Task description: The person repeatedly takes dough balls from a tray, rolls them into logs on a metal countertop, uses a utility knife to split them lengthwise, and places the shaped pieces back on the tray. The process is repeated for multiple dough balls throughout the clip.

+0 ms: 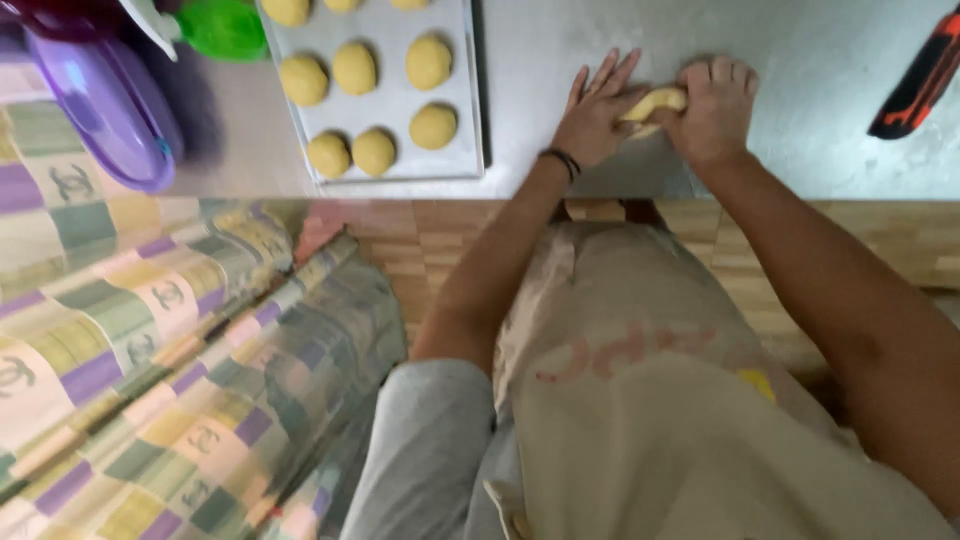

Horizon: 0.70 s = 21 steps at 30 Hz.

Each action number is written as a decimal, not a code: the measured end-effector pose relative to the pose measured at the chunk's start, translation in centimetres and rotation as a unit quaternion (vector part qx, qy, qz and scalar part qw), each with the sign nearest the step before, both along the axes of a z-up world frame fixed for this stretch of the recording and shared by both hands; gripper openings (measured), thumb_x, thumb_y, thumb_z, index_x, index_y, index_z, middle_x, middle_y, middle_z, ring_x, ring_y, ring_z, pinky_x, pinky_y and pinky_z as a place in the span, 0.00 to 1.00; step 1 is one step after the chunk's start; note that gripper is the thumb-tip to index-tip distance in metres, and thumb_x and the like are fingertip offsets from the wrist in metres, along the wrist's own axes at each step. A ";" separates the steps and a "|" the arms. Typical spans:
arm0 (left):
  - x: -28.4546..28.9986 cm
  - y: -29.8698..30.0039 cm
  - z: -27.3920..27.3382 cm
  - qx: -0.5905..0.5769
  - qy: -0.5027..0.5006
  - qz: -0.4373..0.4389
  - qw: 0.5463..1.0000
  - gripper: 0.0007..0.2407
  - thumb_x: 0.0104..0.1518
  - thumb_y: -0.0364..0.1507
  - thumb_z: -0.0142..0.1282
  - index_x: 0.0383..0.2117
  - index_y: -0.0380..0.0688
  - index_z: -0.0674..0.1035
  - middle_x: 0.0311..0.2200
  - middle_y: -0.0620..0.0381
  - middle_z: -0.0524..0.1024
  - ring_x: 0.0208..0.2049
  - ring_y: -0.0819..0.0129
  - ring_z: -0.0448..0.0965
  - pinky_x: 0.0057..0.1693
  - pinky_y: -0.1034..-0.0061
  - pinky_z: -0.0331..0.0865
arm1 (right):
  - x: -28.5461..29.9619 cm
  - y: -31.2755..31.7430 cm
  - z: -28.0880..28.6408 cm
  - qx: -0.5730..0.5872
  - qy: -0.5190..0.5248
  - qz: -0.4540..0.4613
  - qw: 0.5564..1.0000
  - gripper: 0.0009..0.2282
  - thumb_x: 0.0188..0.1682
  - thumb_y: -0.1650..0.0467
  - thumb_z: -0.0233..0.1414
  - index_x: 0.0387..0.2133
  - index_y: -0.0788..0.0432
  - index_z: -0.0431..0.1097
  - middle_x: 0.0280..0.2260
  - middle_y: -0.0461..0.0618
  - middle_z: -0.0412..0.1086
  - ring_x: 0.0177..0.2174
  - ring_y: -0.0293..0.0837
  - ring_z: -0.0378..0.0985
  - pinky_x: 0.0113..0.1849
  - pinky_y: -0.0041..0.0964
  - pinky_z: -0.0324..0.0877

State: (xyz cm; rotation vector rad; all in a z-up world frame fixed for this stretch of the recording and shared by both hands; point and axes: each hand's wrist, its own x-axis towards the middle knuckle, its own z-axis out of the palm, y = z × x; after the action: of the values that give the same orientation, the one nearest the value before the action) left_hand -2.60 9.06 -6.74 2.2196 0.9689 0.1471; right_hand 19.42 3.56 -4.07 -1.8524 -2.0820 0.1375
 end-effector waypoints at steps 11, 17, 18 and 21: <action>0.9 -0.5 0.7 0.031 0.124 0.024 0.991 0.29 0.64 0.40 0.60 0.71 0.62 0.60 0.74 0.57 0.25 0.75 0.51 0.24 0.76 0.46 0.29 | -1.1 0.2 0.3 -0.079 -0.055 0.009 0.995 0.27 0.38 0.53 0.68 0.46 0.54 0.72 0.44 0.55 0.65 0.42 0.60 0.67 0.46 0.54 0.59; -0.3 -0.8 4.6 -0.082 0.102 -0.015 0.991 0.28 0.65 0.33 0.59 0.71 0.64 0.60 0.73 0.54 0.23 0.73 0.49 0.17 0.74 0.43 0.21 | -0.6 -1.4 0.6 -0.025 -0.094 0.056 0.994 0.22 0.36 0.50 0.68 0.35 0.50 0.76 0.37 0.47 0.67 0.39 0.53 0.67 0.47 0.48 0.58; -0.3 0.0 4.6 -0.093 0.069 -0.010 0.993 0.24 0.63 0.34 0.63 0.66 0.68 0.72 0.73 0.59 0.29 0.74 0.51 0.21 0.74 0.44 0.23 | 0.1 -1.0 -0.9 -0.014 -0.105 0.022 0.994 0.29 0.33 0.45 0.69 0.37 0.51 0.74 0.41 0.51 0.66 0.41 0.54 0.65 0.44 0.48 0.57; 0.4 -2.5 0.9 0.037 0.168 0.040 0.984 0.37 0.65 0.39 0.62 0.75 0.57 0.49 0.74 0.47 0.21 0.76 0.52 0.21 0.77 0.45 0.26 | -1.4 -1.2 1.0 -0.127 -0.025 0.069 0.989 0.27 0.43 0.57 0.66 0.52 0.59 0.73 0.46 0.57 0.65 0.43 0.63 0.69 0.49 0.56 0.61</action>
State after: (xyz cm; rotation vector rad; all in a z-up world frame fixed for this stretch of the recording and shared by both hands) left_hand -2.23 6.58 -5.81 2.3193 1.2510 -0.1652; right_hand 18.00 2.38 -3.09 -1.8655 -2.3205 0.4119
